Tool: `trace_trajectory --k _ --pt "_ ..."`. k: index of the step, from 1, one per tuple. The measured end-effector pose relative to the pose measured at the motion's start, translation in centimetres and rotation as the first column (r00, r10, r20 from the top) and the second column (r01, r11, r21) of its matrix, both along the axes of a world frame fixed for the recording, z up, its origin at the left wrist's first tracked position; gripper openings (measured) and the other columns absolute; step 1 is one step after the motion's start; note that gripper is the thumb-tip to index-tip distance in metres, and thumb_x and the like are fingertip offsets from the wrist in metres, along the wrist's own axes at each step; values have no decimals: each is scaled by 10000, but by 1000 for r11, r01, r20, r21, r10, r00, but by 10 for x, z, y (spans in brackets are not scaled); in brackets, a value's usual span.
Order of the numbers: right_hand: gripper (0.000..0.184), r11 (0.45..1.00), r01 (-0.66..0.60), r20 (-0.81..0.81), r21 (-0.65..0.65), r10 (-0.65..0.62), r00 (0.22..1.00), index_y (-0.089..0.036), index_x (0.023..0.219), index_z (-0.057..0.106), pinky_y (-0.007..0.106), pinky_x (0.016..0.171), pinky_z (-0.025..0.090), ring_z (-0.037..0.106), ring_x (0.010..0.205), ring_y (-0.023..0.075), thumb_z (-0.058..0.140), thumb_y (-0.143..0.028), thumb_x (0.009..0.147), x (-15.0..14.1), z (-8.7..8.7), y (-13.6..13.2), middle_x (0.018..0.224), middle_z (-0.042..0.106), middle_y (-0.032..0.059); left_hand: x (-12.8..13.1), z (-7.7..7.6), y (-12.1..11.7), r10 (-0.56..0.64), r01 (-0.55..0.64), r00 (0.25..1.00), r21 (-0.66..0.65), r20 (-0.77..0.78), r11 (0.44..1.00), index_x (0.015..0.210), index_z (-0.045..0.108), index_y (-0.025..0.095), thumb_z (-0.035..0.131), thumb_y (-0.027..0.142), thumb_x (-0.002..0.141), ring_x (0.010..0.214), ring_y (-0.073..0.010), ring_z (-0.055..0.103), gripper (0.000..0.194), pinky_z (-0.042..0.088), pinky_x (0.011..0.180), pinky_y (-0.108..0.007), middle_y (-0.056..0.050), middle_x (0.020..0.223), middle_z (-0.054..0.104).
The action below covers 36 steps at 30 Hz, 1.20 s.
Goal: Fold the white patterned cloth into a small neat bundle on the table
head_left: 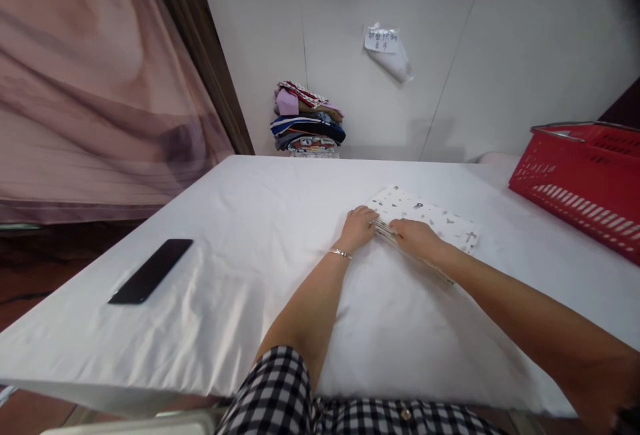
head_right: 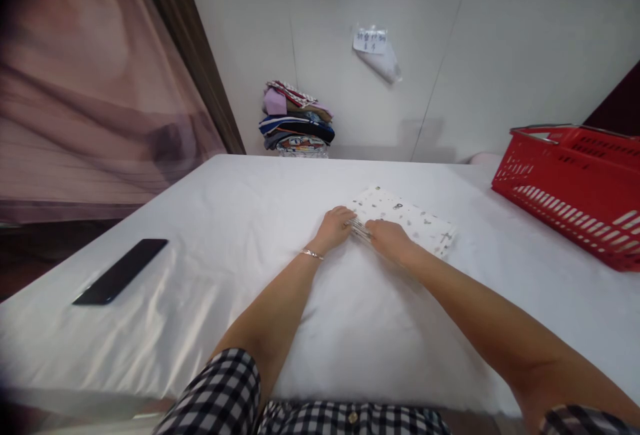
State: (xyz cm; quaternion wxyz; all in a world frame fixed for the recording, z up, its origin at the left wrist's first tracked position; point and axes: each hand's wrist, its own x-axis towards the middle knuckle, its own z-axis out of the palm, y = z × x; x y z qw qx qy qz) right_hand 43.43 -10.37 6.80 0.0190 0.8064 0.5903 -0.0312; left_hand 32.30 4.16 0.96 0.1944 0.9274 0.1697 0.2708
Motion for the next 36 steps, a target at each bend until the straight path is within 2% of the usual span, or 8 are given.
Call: trace_trajectory --k 6,11,15,19,22,26,31,36 --pt "395 997 34 -144 72 -23 989 -210 1197 579 253 681 359 614 851 189 424 -140 841 4 2 -4 982 696 50 -1 1 -1 -7 7 1000 17 -8 1000 1091 658 254 541 94 763 1178 -208 509 384 414 1010 -408 -26 1145 667" --pt "412 993 7 -169 122 13 986 -219 1205 565 251 671 361 610 829 186 423 -136 827 7 -4 -5 978 696 44 -3 2 0 -23 23 1000 89 -5 996 1081 639 259 542 149 835 1185 -204 499 286 386 1018 -408 -27 1164 653" --pt "402 990 -14 -182 140 40 983 -230 1166 576 244 644 345 590 784 172 415 -118 816 6 -5 -6 926 680 32 -5 6 1 -34 35 999 150 -8 988 1006 642 252 526 185 872 1136 -192 518 189 384 995 -396 -25 1074 666" --pt "334 992 -35 -158 125 55 986 -225 1052 606 248 632 328 566 783 174 397 -104 820 1 -5 -7 891 644 38 -7 10 1 -43 44 999 204 -11 978 881 647 233 501 160 871 1095 -192 523 163 367 989 -398 -27 984 665" --pt "306 994 -34 -121 105 47 991 -199 1038 611 257 651 333 558 833 187 393 -109 843 -4 -9 -8 925 621 66 -9 10 2 -46 54 998 197 -44 979 818 648 220 528 135 834 1060 -193 536 148 375 971 -391 -30 948 665" --pt "288 992 -49 -45 119 54 998 -182 1084 600 267 670 344 548 877 199 397 -135 885 -10 -15 -11 965 609 92 -11 7 3 -51 57 998 152 -41 987 835 667 223 557 122 807 1029 -178 556 152 388 954 -377 -22 973 674" --pt "287 979 -89 42 185 83 996 -158 1117 592 307 774 373 534 945 226 383 -163 919 -14 -22 -25 1028 619 117 -12 5 7 -58 61 998 178 -26 982 827 679 239 542 165 852 1063 -182 552 157 383 964 -390 -19 1016 675" --pt "333 964 -73 33 257 66 997 -172 1167 596 320 829 384 531 986 227 362 -154 931 -11 -33 -35 1093 622 107 -10 7 -2 -45 52 998 191 -36 980 913 677 254 511 134 847 1094 -190 541 215 343 1032 -430 -29 1059 665"
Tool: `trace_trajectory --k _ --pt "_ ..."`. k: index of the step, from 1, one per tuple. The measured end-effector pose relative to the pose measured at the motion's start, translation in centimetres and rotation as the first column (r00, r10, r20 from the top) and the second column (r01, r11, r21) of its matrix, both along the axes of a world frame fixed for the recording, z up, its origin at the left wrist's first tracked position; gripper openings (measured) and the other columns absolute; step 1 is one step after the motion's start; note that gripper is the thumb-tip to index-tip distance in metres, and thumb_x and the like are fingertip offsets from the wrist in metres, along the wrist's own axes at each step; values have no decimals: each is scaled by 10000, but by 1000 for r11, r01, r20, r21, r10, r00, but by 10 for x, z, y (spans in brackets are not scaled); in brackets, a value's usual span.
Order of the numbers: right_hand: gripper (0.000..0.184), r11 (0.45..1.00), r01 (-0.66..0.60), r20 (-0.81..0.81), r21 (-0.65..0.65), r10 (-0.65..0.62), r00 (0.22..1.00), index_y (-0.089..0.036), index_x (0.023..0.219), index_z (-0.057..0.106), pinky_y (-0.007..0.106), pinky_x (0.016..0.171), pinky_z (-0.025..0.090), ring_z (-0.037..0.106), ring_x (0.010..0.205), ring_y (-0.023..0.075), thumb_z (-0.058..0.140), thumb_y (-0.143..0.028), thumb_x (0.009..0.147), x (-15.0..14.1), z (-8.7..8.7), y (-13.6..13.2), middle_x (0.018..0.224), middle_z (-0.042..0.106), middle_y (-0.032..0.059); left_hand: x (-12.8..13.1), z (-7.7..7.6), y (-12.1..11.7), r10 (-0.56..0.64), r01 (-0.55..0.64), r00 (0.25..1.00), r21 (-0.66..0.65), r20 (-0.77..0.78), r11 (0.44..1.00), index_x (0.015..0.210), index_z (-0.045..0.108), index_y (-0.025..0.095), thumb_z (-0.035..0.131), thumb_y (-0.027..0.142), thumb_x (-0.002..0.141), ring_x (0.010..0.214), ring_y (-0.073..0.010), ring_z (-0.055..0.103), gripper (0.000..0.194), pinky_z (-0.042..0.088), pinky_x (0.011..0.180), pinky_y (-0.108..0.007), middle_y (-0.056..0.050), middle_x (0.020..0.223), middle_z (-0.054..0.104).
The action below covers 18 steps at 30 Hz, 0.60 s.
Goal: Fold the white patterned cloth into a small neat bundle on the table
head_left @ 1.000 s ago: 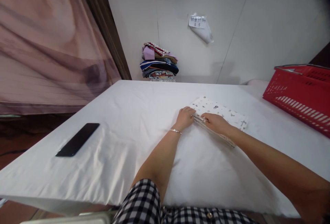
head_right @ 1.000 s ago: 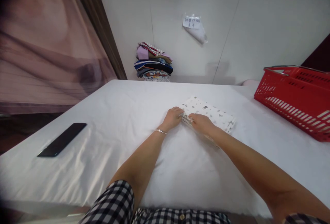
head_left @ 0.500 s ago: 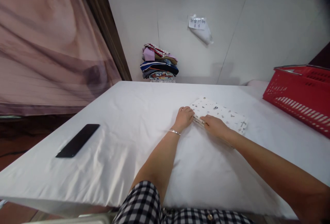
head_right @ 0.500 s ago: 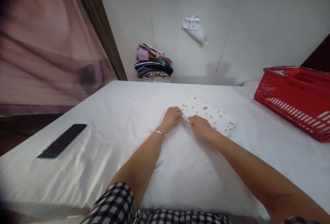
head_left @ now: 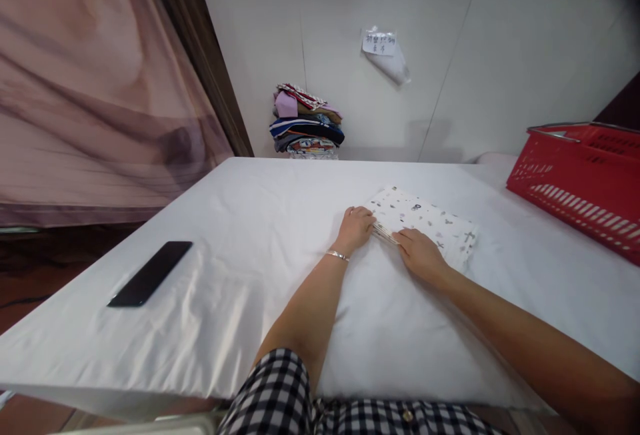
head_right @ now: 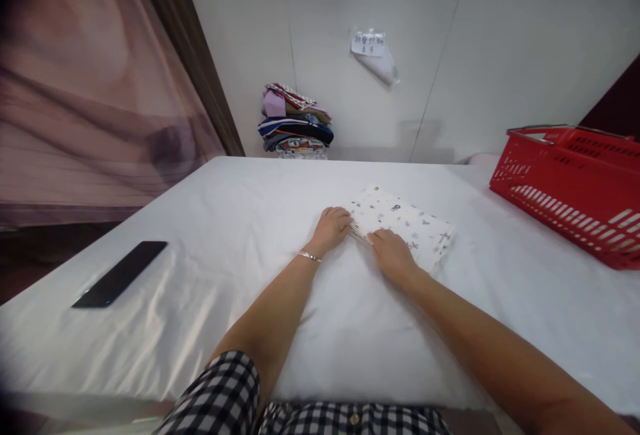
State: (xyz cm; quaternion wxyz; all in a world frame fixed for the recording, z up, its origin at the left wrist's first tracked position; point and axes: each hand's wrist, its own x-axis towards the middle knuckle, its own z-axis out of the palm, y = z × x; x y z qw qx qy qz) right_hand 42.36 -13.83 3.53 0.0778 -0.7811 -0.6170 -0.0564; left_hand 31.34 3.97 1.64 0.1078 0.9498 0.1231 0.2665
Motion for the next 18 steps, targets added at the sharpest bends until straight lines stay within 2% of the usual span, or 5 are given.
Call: trace_trajectory --k 4,8,11,15,18 --pt "323 1000 -5 -40 -9 5 999 -189 1089 643 323 838 394 539 969 217 362 -163 931 0 1 2 1051 643 91 4 2 -15 -124 125 992 29 -34 992 1062 648 259 528 76 775 1134 -196 528 361 288 1084 -447 -32 1103 663" --pt "344 1000 -27 -134 -13 25 991 -222 1122 640 332 862 424 547 1044 218 382 -151 905 2 9 -11 1126 649 66 5 0 -19 -190 191 979 4 -78 982 1003 669 243 494 54 768 1074 -188 567 350 371 1003 -404 -28 1094 679" --pt "355 998 -13 -210 62 26 977 -262 1159 638 362 914 445 553 1112 220 380 -203 924 10 9 -39 1208 638 34 6 -3 -16 -185 185 982 -10 -41 983 999 674 235 474 52 779 1044 -186 584 349 396 975 -394 -34 1099 683" --pt "335 982 115 -237 153 -76 969 -274 1091 684 422 954 459 593 1089 237 387 -311 941 20 2 -89 1145 677 39 8 -6 -12 -196 195 980 -36 -18 980 1002 677 240 480 47 768 1059 -189 587 362 392 997 -408 -38 1090 686" --pt "329 957 178 -252 228 -119 960 -273 1084 689 452 991 451 581 1126 246 404 -336 932 20 -7 -120 1188 660 48 8 -6 -12 -198 197 980 -37 -15 980 1003 675 235 478 51 763 1063 -195 589 361 394 1005 -418 -45 1090 684"
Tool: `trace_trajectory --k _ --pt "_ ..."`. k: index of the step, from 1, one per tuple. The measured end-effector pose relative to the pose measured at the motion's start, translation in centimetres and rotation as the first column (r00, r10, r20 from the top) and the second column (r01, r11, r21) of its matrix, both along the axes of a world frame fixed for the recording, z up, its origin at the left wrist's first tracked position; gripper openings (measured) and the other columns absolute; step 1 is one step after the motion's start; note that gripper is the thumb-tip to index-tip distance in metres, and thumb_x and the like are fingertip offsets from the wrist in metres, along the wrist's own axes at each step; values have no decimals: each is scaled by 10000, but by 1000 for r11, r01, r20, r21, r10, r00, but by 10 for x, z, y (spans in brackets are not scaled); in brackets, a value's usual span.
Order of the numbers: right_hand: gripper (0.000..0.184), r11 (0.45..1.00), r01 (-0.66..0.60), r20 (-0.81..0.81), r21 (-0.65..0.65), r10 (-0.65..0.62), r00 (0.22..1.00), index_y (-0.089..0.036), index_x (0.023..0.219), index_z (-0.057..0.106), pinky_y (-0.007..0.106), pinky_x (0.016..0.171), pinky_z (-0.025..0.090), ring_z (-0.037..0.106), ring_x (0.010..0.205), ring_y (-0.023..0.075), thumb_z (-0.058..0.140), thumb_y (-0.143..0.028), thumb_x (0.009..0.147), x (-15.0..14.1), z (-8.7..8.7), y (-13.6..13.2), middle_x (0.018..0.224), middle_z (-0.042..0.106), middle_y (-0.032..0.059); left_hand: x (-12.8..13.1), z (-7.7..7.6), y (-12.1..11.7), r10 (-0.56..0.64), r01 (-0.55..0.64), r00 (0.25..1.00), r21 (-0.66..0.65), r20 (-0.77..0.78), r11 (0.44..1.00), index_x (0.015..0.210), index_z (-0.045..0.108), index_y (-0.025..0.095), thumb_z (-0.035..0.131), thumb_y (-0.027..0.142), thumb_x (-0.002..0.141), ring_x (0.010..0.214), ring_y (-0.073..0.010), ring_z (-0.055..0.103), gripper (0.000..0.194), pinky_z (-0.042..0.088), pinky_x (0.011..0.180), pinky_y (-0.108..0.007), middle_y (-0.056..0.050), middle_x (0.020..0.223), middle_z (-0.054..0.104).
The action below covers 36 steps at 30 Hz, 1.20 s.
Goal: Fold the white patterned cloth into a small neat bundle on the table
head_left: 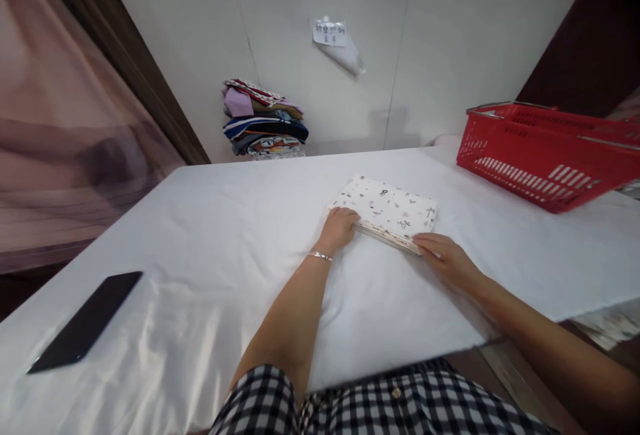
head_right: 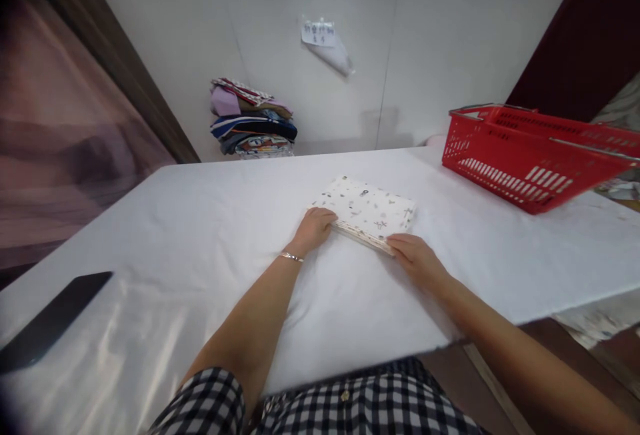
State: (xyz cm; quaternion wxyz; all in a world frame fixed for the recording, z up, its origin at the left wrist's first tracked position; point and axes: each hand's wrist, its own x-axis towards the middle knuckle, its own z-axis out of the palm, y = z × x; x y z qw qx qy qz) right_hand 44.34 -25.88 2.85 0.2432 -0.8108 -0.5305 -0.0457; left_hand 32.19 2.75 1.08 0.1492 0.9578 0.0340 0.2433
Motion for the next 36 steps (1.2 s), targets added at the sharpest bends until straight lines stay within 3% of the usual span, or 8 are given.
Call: trace_trajectory --k 5,9,12,16,22,28,36 --pt "321 992 91 -13 91 -90 996 -270 1089 681 473 992 452 562 1146 253 412 -302 916 -3 -12 -21 1209 643 58 -2 9 -14 37 -37 999 0 -26 999 1083 638 243 504 72 755 1142 -224 552 394 331 1071 -472 -64 1165 656" --pt "308 983 88 -19 164 -86 996 -245 1086 669 442 992 449 554 1136 242 416 -325 929 -4 -12 -17 1190 637 77 -1 15 -36 -43 45 998 39 -48 998 1143 596 249 515 94 780 1182 -221 520 403 265 1113 -499 -57 1200 633" --pt "301 986 93 -31 136 -89 996 -247 1103 655 434 992 441 534 1146 247 433 -356 932 -5 -10 -9 1202 619 81 1 15 -46 -79 84 993 54 -83 995 1107 599 245 490 99 824 1149 -204 534 336 260 1114 -488 -44 1164 649" --pt "282 996 50 -71 80 -44 997 -250 1079 662 420 986 438 535 1122 243 453 -358 922 -4 -11 -4 1187 608 80 4 10 -44 -70 74 995 48 -75 996 1028 619 230 465 116 871 1075 -184 572 247 339 1051 -426 -36 1104 673" --pt "282 963 155 -205 219 -110 972 -239 1010 690 386 880 498 590 1024 233 456 -359 907 10 -16 -8 1090 639 78 5 5 -39 -89 89 996 68 -9 994 1010 629 220 498 117 859 1036 -190 588 225 382 992 -393 -40 1069 686" --pt "302 990 -9 -40 140 15 999 -245 1002 717 404 856 511 584 1013 255 438 -329 923 21 -8 -6 1066 647 78 4 6 -41 -106 105 994 69 20 992 1081 608 221 525 135 851 1042 -191 588 259 393 982 -404 -41 1078 684" --pt "301 989 -137 -23 50 138 990 -269 993 723 414 821 515 577 1024 270 434 -316 927 31 1 -4 1069 636 83 5 4 -40 -113 112 993 64 20 992 1074 611 219 522 157 865 1036 -190 587 236 395 984 -406 -40 1068 681"
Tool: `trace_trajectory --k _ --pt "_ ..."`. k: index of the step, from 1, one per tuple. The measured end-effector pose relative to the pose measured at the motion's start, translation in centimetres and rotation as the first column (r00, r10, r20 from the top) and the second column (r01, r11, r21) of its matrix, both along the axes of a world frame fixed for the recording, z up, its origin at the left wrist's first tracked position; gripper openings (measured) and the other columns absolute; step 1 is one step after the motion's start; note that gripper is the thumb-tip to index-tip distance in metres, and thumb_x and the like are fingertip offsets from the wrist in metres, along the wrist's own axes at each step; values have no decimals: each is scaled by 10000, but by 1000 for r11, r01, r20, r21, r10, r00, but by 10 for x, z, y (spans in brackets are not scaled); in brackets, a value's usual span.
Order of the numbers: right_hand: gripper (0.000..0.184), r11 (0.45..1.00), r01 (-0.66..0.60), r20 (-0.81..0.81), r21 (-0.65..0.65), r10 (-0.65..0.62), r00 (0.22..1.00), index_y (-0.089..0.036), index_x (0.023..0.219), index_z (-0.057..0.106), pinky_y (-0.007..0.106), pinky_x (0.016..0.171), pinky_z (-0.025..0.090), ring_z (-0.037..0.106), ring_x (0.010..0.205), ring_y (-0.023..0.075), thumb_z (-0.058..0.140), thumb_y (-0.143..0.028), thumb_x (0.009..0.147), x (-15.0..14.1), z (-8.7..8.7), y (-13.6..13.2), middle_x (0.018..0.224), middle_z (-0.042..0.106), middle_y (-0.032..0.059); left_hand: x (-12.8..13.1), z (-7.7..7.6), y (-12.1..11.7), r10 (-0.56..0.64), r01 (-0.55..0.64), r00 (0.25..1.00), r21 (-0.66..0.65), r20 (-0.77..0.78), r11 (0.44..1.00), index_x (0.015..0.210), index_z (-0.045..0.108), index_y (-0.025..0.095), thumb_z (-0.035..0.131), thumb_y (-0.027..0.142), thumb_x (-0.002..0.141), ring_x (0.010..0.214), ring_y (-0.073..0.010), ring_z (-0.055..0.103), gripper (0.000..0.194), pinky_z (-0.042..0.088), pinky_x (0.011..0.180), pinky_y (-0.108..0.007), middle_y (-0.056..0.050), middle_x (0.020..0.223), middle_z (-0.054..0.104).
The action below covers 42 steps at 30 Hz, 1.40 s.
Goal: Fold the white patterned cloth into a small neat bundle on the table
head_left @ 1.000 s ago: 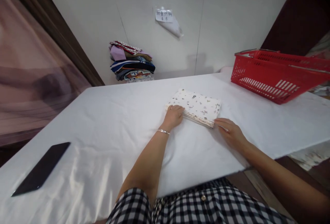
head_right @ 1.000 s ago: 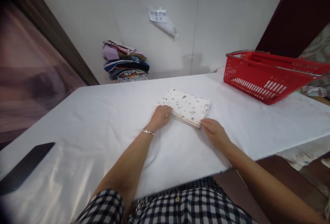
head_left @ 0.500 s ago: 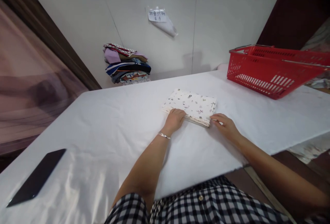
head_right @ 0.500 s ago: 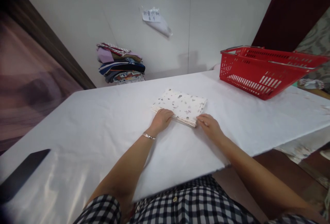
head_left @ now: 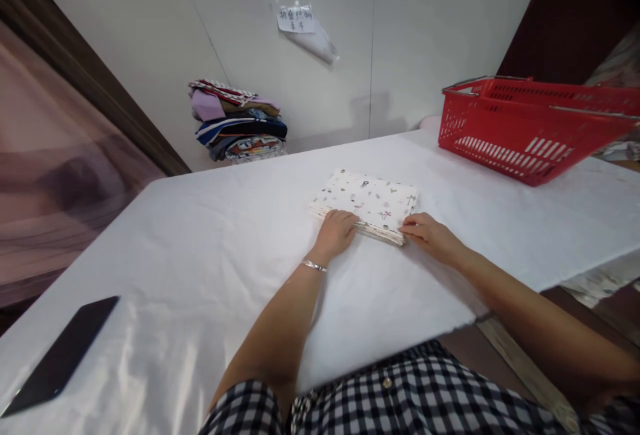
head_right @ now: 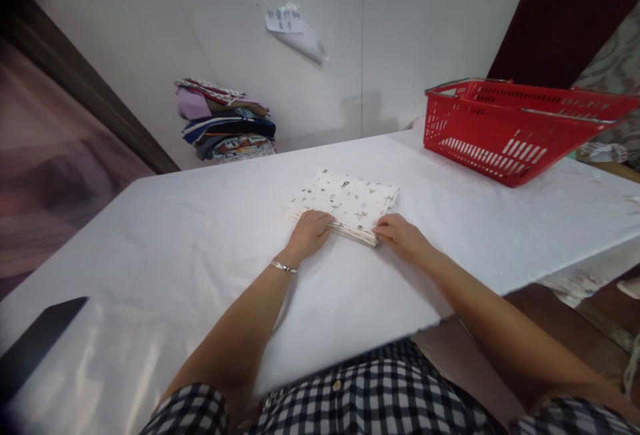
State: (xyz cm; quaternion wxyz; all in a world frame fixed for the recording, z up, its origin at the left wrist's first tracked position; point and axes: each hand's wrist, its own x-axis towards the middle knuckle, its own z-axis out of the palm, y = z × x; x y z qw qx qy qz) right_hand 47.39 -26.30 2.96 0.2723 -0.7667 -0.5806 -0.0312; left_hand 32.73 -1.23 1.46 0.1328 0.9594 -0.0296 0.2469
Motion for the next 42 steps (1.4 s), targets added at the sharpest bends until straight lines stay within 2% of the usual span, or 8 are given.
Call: trace_trajectory --k 7,12,18,35,42 --pt "277 996 44 -76 75 -38 996 -251 954 718 394 848 513 595 997 241 446 -297 929 1 -5 5 1041 646 79 0 0 0 1 -1 1000 -6 -5 1000 1077 614 229 519 163 871 1044 -192 586 236 394 990 -411 -43 1076 676" --pt "274 1000 -9 -19 -25 8 1000 -267 991 709 390 834 516 585 1031 245 442 -284 937 -6 -2 1 1089 638 75 -1 0 0 -11 11 1000 -9 9 1000 1089 608 219 514 154 867 1038 -191 586 250 395 988 -411 -41 1074 677" --pt "284 991 -118 -12 -66 118 993 -249 1030 696 408 834 512 573 1032 252 432 -295 936 -4 11 -2 1093 630 99 0 0 0 -7 7 1000 -11 3 1000 1089 607 220 514 143 857 1039 -196 585 262 398 986 -418 -44 1078 676" --pt "283 951 -185 -93 -247 167 982 -256 929 709 370 849 465 559 1030 224 447 -364 923 11 28 9 1089 637 63 -1 0 0 4 -4 1000 -14 -7 1000 1111 611 231 490 158 874 1067 -196 581 276 392 1013 -432 -47 1100 673" --pt "253 938 -223 -74 -264 211 975 -259 897 708 355 781 470 585 958 218 474 -354 916 16 30 15 1037 648 58 0 0 0 6 -6 1000 -10 -6 1000 1103 615 239 508 161 866 1057 -198 587 272 407 994 -428 -47 1091 675"
